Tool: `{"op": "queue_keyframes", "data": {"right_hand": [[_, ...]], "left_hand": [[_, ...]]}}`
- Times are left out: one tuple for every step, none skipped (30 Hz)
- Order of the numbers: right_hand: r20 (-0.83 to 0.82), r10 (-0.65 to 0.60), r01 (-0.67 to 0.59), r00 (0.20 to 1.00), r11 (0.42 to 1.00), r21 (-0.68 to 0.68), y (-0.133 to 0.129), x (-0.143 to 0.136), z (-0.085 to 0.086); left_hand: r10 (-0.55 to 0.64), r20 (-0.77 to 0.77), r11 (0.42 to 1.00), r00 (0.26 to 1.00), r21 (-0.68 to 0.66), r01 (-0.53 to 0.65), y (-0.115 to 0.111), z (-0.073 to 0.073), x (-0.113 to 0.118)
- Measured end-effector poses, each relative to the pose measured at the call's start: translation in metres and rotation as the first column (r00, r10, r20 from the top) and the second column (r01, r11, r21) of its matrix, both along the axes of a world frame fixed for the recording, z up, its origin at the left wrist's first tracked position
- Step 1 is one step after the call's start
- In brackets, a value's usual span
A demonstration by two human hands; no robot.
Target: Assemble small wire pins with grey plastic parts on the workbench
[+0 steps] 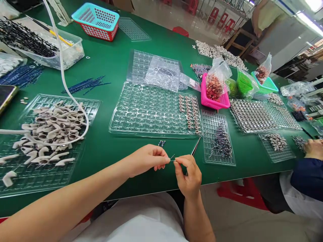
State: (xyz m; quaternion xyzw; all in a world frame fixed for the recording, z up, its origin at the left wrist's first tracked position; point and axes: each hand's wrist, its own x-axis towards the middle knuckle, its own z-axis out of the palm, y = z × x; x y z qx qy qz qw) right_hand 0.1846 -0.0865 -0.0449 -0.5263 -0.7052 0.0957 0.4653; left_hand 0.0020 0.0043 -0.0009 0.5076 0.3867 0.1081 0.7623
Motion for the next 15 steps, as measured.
{"op": "queue_keyframes", "data": {"right_hand": [[-0.006,-0.004,0.004,1.000,1.000,-0.005,0.000,0.000,0.000],[-0.012,-0.006,0.006,1.000,1.000,-0.015,-0.001,0.000,0.000],[-0.022,-0.007,0.007,1.000,1.000,-0.028,-0.001,0.000,0.000],[-0.034,-0.008,0.007,0.999,0.999,-0.045,-0.002,0.000,0.000],[-0.050,-0.013,0.010,0.999,0.998,-0.065,-0.002,0.000,0.000],[-0.067,-0.022,0.016,0.997,0.996,-0.085,-0.003,0.000,0.000],[-0.086,-0.034,0.026,0.996,0.994,-0.102,-0.004,0.000,0.000],[-0.104,-0.048,0.036,0.993,0.993,-0.115,-0.004,0.000,0.000],[-0.122,-0.060,0.045,0.991,0.991,-0.123,-0.005,0.000,0.000],[-0.137,-0.070,0.052,0.988,0.990,-0.127,-0.005,0.001,0.000],[-0.149,-0.077,0.058,0.986,0.990,-0.129,-0.006,0.001,0.000],[-0.156,-0.082,0.062,0.984,0.989,-0.132,-0.006,0.001,0.000],[-0.159,-0.090,0.068,0.983,0.988,-0.136,-0.007,0.001,0.001],[-0.160,-0.099,0.076,0.982,0.987,-0.141,-0.007,0.001,0.001],[-0.160,-0.109,0.086,0.981,0.986,-0.144,-0.007,0.001,0.001]], "left_hand": [[0.004,0.012,1.000,1.000,-0.005,-0.004,0.000,0.000,0.000],[0.011,0.029,1.000,1.000,-0.015,-0.011,-0.001,0.000,0.000],[0.023,0.052,0.999,0.998,-0.034,-0.021,-0.002,0.000,0.000],[0.040,0.079,0.997,0.996,-0.062,-0.035,-0.003,0.000,0.001],[0.061,0.110,0.994,0.992,-0.098,-0.050,-0.004,-0.001,0.001],[0.087,0.141,0.988,0.986,-0.139,-0.067,-0.005,-0.002,0.002],[0.113,0.171,0.980,0.979,-0.181,-0.082,-0.007,-0.004,0.003],[0.140,0.197,0.971,0.970,-0.221,-0.095,-0.008,-0.005,0.005],[0.163,0.219,0.961,0.962,-0.255,-0.105,-0.009,-0.007,0.006],[0.182,0.234,0.953,0.955,-0.280,-0.113,-0.011,-0.008,0.007],[0.196,0.245,0.947,0.950,-0.297,-0.119,-0.012,-0.010,0.008],[0.205,0.251,0.944,0.946,-0.307,-0.123,-0.012,-0.011,0.009],[0.210,0.254,0.942,0.944,-0.311,-0.126,-0.013,-0.013,0.009],[0.214,0.256,0.941,0.943,-0.313,-0.129,-0.013,-0.013,0.010],[0.215,0.257,0.941,0.942,-0.313,-0.130,-0.014,-0.014,0.009]]}}
